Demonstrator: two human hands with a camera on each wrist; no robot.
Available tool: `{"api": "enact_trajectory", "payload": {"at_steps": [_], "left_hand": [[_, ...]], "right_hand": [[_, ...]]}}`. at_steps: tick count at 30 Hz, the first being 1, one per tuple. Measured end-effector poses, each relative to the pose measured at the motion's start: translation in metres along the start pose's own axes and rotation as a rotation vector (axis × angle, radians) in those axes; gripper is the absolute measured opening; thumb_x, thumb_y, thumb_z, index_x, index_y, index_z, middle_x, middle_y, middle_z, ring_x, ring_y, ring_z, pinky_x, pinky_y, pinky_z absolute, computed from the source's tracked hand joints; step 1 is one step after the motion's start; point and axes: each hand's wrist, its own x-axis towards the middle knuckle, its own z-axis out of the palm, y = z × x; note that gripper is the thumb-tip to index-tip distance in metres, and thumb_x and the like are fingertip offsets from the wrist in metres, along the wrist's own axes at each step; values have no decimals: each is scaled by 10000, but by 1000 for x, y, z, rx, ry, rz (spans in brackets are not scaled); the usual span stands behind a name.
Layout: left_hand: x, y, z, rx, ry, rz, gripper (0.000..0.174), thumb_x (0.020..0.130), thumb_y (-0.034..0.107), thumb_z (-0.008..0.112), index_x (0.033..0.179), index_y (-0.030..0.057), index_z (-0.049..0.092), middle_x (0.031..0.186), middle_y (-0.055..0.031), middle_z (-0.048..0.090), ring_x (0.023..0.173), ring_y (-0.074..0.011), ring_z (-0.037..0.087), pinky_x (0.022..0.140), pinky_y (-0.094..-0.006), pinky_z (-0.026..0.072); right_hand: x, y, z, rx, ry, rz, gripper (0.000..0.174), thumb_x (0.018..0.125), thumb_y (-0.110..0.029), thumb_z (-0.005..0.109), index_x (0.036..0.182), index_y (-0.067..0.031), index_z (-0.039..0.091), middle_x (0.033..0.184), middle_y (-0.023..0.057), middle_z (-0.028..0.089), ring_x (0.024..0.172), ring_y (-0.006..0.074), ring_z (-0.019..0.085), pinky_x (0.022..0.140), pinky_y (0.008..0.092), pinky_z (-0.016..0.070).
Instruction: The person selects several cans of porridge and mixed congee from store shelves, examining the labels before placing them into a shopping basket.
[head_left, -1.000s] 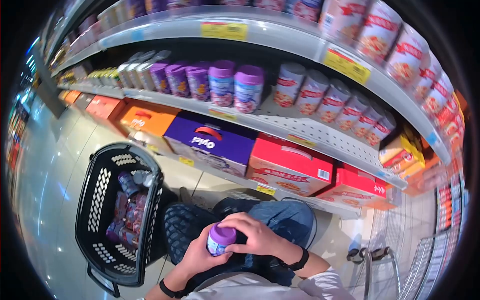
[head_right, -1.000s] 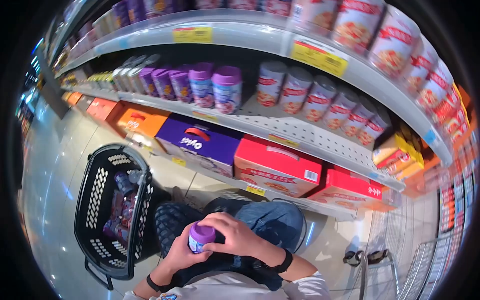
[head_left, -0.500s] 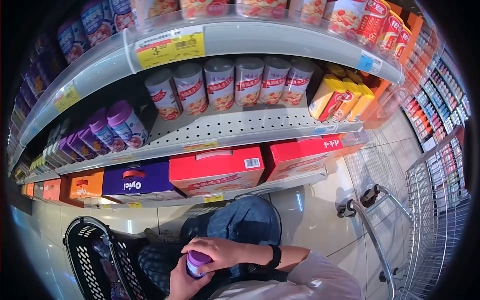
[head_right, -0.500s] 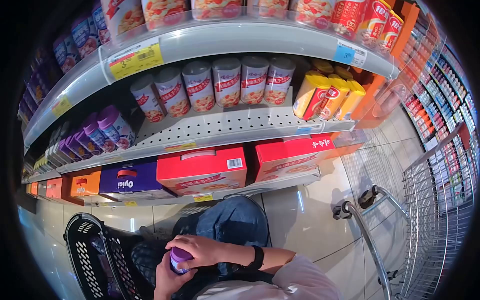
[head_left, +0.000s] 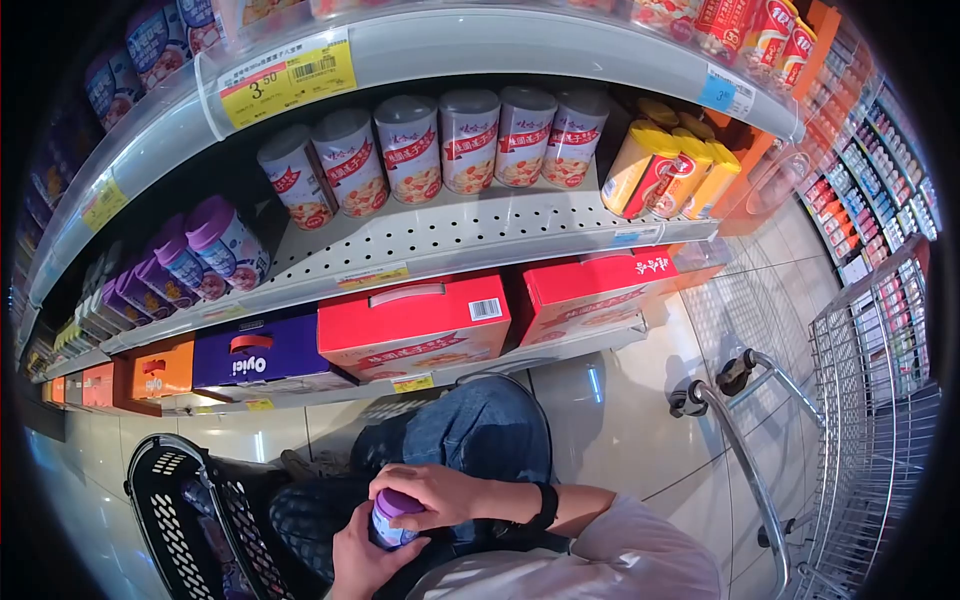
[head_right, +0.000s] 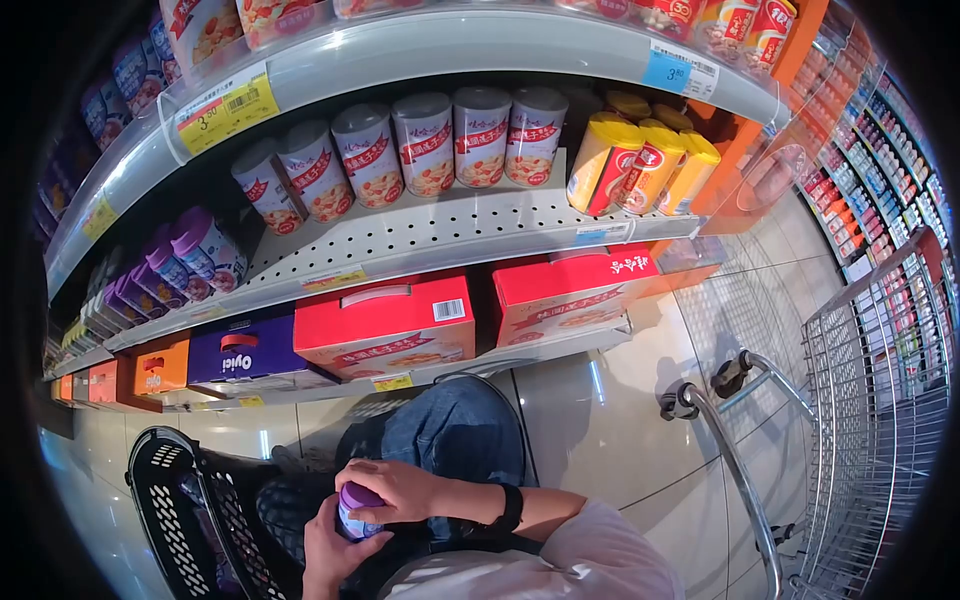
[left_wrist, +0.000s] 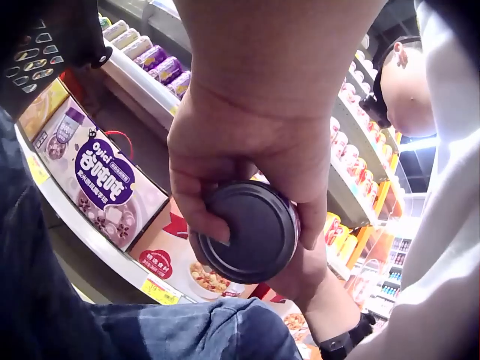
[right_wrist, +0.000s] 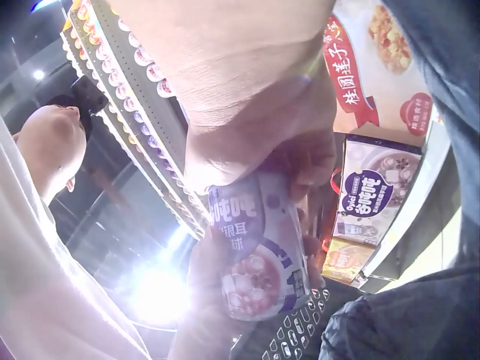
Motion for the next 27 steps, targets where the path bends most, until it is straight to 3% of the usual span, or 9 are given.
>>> {"api": "enact_trajectory", "payload": {"at_steps": [11,13,16,19,21,27], "left_hand": [[-1,3,-2,-8,17,25,830,592,428,935,1187,-52,613,1004,-214,726,943,-336,737,846,-395,571],[-3,2,-2,-5,34,36,830,591,424,935,1189,-52,613,1003,-214,726,948,-335,737,850,-395,571],[-4,-4,-5,-12,54,44,831,591,414,936,1198,-53,612,1006,-216,727,958,-333,737,858,-395,571],[-4,-11,-7,-37,47,19,841,596,417,937,1209,-56,610,1006,-215,728,955,-331,738,855,-394,573],[-6,-19,-4,-37,96,110,843,588,474,944,1193,-23,631,955,-207,736,895,-351,748,810,-401,591],[-18,-15,-18,-71,6,123,795,733,533,847,1277,20,576,916,-203,715,829,-389,722,716,-429,583]], "right_hand": [[-2,-3,1,-10,18,10,517,922,-385,682,1281,-57,508,1168,154,584,1086,358,607,911,422,503],[-3,-4,3,-16,71,-5,598,909,-469,675,1302,-58,489,1157,156,589,1078,364,606,916,422,494],[-2,-9,1,-62,38,26,662,890,-461,715,1365,-71,469,1249,161,583,1167,365,597,963,427,501],[-2,-8,4,-80,41,46,720,862,-513,732,1370,-72,475,1275,169,598,1158,368,619,955,426,513],[-3,-10,2,-77,18,90,733,848,-530,740,1359,-71,487,1261,170,614,1136,367,635,940,424,521],[4,-14,10,-136,46,68,706,804,-565,763,1287,-91,561,1125,152,681,1015,349,696,867,402,555]]}}
